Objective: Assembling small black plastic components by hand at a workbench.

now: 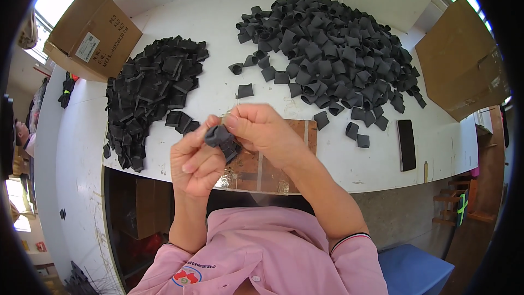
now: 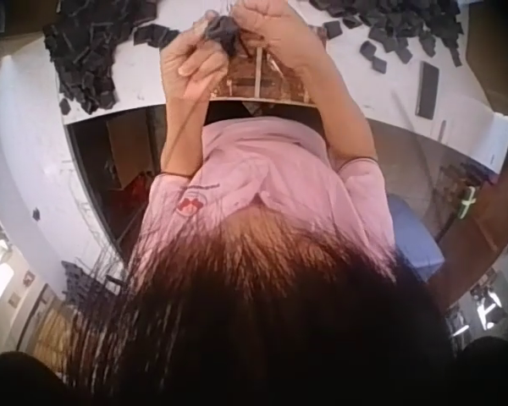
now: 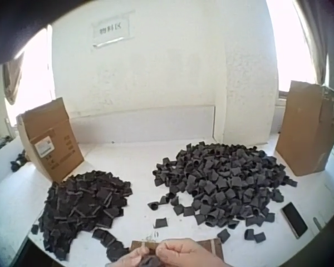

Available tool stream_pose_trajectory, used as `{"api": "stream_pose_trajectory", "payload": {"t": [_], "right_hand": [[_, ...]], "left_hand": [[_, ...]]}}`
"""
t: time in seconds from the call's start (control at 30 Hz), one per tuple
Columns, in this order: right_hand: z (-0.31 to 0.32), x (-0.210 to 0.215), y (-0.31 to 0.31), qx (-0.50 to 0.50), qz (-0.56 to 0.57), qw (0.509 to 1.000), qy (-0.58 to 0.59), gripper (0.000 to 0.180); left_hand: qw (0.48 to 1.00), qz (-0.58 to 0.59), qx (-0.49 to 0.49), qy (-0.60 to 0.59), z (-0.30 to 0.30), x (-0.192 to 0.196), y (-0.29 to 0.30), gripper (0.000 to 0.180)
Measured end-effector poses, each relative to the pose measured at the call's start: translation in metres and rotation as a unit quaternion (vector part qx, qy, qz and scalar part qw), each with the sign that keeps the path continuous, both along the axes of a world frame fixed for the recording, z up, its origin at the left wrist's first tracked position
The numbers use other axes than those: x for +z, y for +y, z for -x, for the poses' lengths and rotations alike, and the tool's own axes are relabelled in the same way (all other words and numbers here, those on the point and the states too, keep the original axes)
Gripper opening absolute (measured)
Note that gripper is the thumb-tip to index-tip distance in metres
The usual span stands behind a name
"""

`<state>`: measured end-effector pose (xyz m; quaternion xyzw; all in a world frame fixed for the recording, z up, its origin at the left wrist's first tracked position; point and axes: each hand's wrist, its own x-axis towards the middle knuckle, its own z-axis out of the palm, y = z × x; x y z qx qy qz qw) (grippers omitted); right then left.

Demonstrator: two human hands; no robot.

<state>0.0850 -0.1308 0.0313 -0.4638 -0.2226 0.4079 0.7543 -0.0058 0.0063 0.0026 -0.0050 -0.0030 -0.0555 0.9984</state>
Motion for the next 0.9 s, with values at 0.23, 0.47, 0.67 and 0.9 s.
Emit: {"api": "stream_pose_trajectory", "payload": {"t": [0.23,0.47,0.67,0.9], "right_hand": [[0.009,-0.021,-0.005,-0.066,0.072,0.991,-0.095,0.022],[0.023,-0.005,-0.014,-0.306,0.093,0.774,-0.547,0.039],[0.031,0.001,0.0,-0.326,0.125,0.728,-0.59,0.027],[0.025,-0.017,0.0,-0.309,0.096,0.778,-0.539,0.016]], "left_hand": [[0.864,-0.465,0.17,0.095,0.0,-0.001,-0.011,0.028],[0.557,-0.744,0.351,-0.113,-0.014,0.015,-0.014,0.023],[0.801,-0.487,0.349,-0.001,-0.004,0.016,-0.021,0.008],[0.856,-0.415,0.307,-0.006,0.002,0.005,-0.024,0.009]]}}
